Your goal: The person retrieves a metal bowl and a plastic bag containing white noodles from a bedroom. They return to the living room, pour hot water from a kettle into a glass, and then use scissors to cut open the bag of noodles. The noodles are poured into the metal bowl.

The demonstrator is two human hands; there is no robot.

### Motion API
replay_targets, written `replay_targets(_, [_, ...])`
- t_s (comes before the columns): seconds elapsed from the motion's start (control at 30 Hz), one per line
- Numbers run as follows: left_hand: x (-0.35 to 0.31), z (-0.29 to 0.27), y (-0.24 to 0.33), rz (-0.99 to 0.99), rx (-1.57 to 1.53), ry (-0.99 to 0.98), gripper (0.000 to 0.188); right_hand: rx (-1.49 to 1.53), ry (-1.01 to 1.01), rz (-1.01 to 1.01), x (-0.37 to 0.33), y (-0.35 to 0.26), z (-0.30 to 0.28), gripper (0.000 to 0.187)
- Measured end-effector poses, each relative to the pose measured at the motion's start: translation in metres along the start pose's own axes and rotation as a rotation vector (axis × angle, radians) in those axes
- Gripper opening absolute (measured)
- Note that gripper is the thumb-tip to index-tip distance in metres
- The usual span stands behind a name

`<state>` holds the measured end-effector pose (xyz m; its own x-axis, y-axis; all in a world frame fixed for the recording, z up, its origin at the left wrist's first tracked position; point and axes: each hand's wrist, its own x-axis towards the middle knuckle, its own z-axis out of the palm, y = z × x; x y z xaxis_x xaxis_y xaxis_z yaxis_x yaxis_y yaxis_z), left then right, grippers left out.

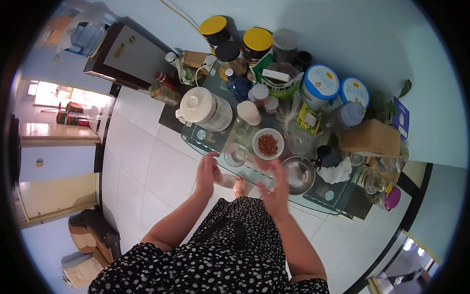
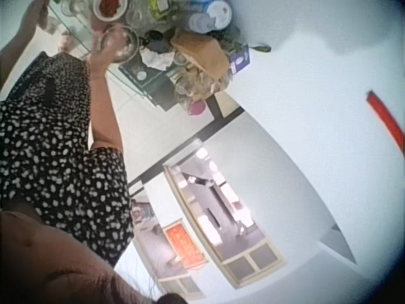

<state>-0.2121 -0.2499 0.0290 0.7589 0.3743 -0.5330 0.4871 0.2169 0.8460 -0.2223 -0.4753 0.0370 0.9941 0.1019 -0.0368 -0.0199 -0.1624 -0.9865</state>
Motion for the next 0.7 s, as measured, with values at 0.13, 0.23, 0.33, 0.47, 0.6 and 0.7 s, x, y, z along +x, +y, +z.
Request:
replay_targets(0.13, [-0.037,0.036,0.011,-0.006,-0.085,-0.131,0.041,0.361,-0.121,0.154,-0.001,-0.020,0.066,0.052])
replay_targets(0.23, [-0.038,0.032,0.010,0.058,-0.184,-0.170,0.042,0.433,-0.099,0.282,0.015,-0.022,0.080,0.031])
replay_targets(0.33, [-0.037,0.016,0.019,0.107,-0.144,-0.274,0.043,0.323,0.011,0.311,0.041,-0.029,0.093,0.020])
replay_targets(0.47, [-0.008,-0.013,0.032,0.307,0.028,-0.388,0.041,0.253,0.026,0.262,0.075,-0.031,0.110,0.019])
replay_targets(0.6, [0.072,-0.075,0.068,0.600,0.412,-0.058,0.041,-0.157,0.012,-0.030,0.098,-0.048,0.138,0.028])
replay_targets(0.7, [0.144,-0.128,0.085,0.802,0.761,-0.039,0.058,-0.533,-0.042,-0.197,0.117,-0.076,0.168,0.045])
